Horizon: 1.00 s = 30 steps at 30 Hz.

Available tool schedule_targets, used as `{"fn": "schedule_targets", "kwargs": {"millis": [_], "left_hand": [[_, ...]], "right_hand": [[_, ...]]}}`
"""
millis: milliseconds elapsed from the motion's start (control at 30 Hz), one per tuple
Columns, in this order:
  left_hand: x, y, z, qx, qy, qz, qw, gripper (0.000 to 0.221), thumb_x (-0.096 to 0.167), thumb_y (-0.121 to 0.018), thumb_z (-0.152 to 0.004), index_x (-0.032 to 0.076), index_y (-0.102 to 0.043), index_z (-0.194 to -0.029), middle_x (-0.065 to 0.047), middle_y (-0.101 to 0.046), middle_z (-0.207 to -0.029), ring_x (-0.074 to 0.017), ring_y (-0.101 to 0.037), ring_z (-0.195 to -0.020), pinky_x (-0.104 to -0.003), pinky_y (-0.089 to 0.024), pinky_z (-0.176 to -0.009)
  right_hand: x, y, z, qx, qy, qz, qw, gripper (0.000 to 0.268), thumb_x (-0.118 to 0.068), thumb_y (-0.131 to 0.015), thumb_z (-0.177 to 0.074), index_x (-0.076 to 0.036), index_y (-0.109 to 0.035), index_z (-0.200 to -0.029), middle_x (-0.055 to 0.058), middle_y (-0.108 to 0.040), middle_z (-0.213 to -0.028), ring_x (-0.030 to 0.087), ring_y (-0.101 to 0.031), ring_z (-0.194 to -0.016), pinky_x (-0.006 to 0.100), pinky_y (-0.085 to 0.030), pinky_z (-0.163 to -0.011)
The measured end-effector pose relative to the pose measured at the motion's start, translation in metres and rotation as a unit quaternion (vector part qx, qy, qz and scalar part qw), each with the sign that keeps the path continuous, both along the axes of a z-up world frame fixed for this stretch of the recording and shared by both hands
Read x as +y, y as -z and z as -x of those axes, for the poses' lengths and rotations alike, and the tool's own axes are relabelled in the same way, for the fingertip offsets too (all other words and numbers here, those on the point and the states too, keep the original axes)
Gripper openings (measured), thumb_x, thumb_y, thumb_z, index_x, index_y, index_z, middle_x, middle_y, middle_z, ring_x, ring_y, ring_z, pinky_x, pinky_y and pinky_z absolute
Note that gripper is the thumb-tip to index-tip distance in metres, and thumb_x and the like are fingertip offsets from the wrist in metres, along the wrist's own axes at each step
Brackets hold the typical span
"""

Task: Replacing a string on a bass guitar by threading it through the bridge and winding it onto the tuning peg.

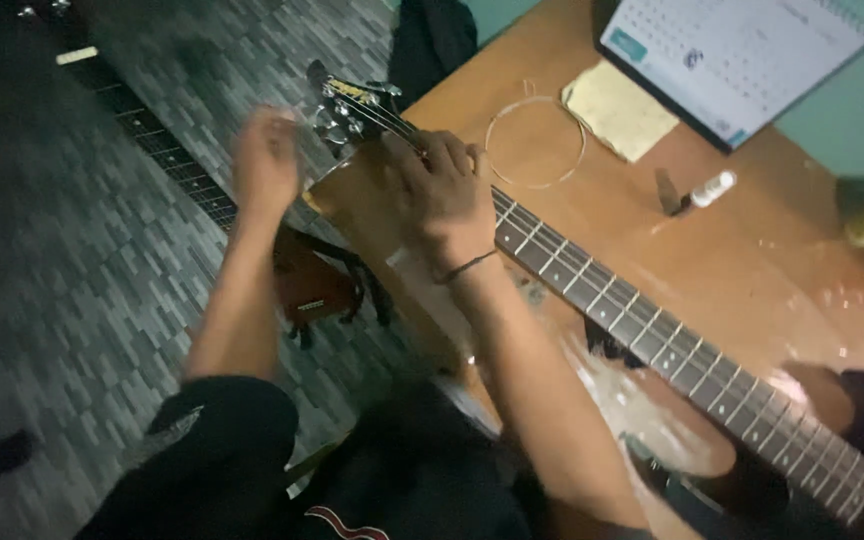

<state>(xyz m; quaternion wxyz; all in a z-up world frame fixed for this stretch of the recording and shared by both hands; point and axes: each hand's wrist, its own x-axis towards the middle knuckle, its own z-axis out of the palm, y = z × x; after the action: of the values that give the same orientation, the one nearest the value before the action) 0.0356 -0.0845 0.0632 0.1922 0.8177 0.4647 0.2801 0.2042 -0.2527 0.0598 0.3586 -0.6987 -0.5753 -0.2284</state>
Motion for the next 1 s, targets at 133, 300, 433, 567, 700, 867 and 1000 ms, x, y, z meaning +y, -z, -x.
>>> {"fn": "schedule_targets", "kwargs": {"millis": [133,300,433,567,700,867,1000], "left_hand": [[-0.033,0.044,-0.005,-0.376,0.118,0.126,0.911,0.035,0.039,-0.043,-0.115,0.013,-0.053,-0.094,-0.007,-0.066,-0.077,-0.0116,-0.066,-0.068,-0.016,-0.038,-0.054],[-0.152,0.192,-0.041,-0.124,0.374,0.874,-0.282,0.072,0.034,-0.069,-0.088,0.019,-0.051,-0.157,-0.016,-0.044,-0.160,-0.0399,-0.052,-0.130,-0.053,-0.047,-0.105],[-0.241,-0.016,-0.068,-0.042,0.785,0.603,0.137,0.059,0.055,-0.033,-0.114,0.005,-0.059,-0.132,-0.014,-0.063,-0.138,-0.0223,-0.064,-0.127,-0.032,-0.054,-0.110],[-0.266,0.021,-0.067,-0.048,0.695,0.663,0.276,0.062,0.050,-0.055,-0.104,-0.005,-0.063,-0.130,-0.029,-0.066,-0.126,-0.0422,-0.067,-0.112,-0.046,-0.057,-0.085],[-0.279,0.003,-0.070,0.004,0.740,0.639,0.210,0.066,0.047,-0.081,-0.086,-0.002,-0.068,-0.128,-0.019,-0.076,-0.112,-0.0264,-0.074,-0.108,-0.027,-0.053,-0.081],[-0.255,-0.029,-0.100,0.073,0.728,0.636,0.246,0.064,0.040,-0.079,-0.089,-0.002,-0.063,-0.134,-0.028,-0.071,-0.115,-0.0361,-0.068,-0.112,-0.042,-0.050,-0.091],[-0.173,-0.052,-0.141,0.052,0.696,0.459,0.550,0.048,0.032,-0.074,-0.092,-0.005,-0.069,-0.122,-0.030,-0.073,-0.102,-0.0466,-0.072,-0.103,-0.046,-0.059,-0.076]], "right_hand": [[-0.054,-0.008,0.008,0.246,-0.138,-0.026,0.959,0.042,-0.046,-0.060,-0.101,-0.025,-0.060,-0.137,0.011,-0.061,-0.116,0.036,-0.065,-0.112,0.047,-0.046,-0.099],[-0.134,0.084,0.035,0.315,-0.542,-0.185,0.757,0.158,-0.095,-0.063,-0.045,-0.013,-0.012,-0.169,0.008,-0.019,-0.173,0.029,-0.023,-0.162,0.052,-0.013,-0.138],[-0.222,0.001,0.053,0.692,-0.241,0.019,0.680,0.036,-0.041,-0.043,-0.107,-0.013,-0.041,-0.085,-0.002,-0.041,-0.085,0.010,-0.040,-0.080,0.028,-0.035,-0.074],[-0.266,0.002,0.074,0.824,-0.092,-0.118,0.547,0.021,-0.019,-0.061,-0.099,0.000,-0.059,-0.089,0.017,-0.059,-0.055,0.020,-0.056,-0.039,0.029,-0.041,-0.032],[-0.270,0.045,0.063,0.792,-0.181,-0.092,0.576,0.042,-0.036,-0.052,-0.100,0.003,-0.055,-0.115,0.015,-0.060,-0.093,0.021,-0.060,-0.085,0.031,-0.049,-0.071],[-0.279,0.126,0.060,0.656,-0.137,-0.185,0.719,0.050,-0.030,-0.047,-0.107,0.003,-0.056,-0.143,0.022,-0.063,-0.135,0.027,-0.057,-0.124,0.041,-0.042,-0.111],[-0.276,0.063,0.068,0.812,-0.158,-0.152,0.541,0.022,-0.023,-0.060,-0.100,-0.002,-0.054,-0.095,0.009,-0.055,-0.064,0.013,-0.050,-0.053,0.023,-0.031,-0.048]]}}
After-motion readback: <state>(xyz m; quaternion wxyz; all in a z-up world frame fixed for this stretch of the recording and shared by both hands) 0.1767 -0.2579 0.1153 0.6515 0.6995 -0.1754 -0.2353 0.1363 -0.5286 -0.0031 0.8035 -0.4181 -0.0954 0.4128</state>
